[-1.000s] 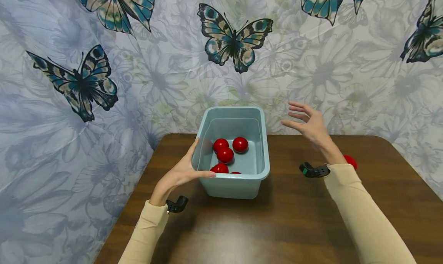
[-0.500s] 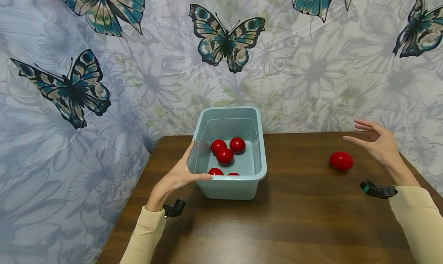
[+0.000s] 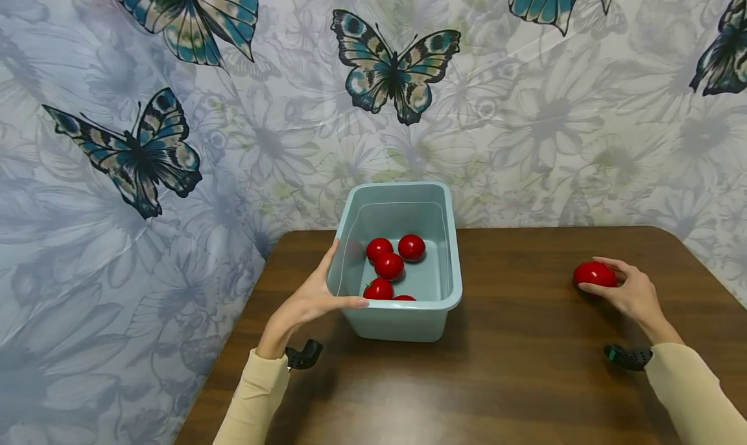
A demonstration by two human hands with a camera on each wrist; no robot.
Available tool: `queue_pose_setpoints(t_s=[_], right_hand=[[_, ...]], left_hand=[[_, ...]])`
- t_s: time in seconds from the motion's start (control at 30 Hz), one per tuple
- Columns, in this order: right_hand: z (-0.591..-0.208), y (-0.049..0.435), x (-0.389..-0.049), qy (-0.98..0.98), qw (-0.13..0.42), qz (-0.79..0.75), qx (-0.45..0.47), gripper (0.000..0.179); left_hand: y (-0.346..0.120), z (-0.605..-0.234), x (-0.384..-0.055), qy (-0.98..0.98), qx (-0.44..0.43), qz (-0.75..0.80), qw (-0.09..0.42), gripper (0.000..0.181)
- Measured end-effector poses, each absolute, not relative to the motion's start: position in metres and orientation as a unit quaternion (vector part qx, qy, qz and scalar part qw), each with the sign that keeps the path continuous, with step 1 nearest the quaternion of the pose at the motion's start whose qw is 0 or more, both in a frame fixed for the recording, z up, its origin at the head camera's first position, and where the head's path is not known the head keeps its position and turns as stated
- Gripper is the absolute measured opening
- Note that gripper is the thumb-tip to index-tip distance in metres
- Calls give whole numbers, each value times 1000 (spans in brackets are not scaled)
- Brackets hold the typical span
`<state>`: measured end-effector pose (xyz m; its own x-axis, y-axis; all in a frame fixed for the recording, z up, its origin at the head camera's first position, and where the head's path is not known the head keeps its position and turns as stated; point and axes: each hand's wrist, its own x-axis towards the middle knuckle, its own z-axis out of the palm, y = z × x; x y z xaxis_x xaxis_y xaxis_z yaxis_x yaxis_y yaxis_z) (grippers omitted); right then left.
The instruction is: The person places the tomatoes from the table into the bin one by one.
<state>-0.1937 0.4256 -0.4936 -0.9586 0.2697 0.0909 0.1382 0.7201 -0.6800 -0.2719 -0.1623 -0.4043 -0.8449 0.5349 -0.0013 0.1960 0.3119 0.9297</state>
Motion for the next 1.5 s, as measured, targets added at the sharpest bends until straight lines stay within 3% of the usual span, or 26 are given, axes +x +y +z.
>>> queue_pose_setpoints(t_s=[0.53, 0.9, 1.1, 1.5], right_hand=[[-492, 432, -190, -913, 84, 371, -145, 79], [-438, 424, -200, -896, 133, 398, -148, 75], [-401, 380, -221, -886, 157, 424, -104, 74], [-334, 226, -269, -823, 173, 536, 80, 64]], left_hand=[[-159, -400, -270, 793, 235, 541, 151, 130], [-157, -399, -271, 796, 229, 539, 151, 128], [-159, -399, -271, 797, 217, 541, 155, 130], [-158, -400, -269, 796, 221, 542, 154, 131]])
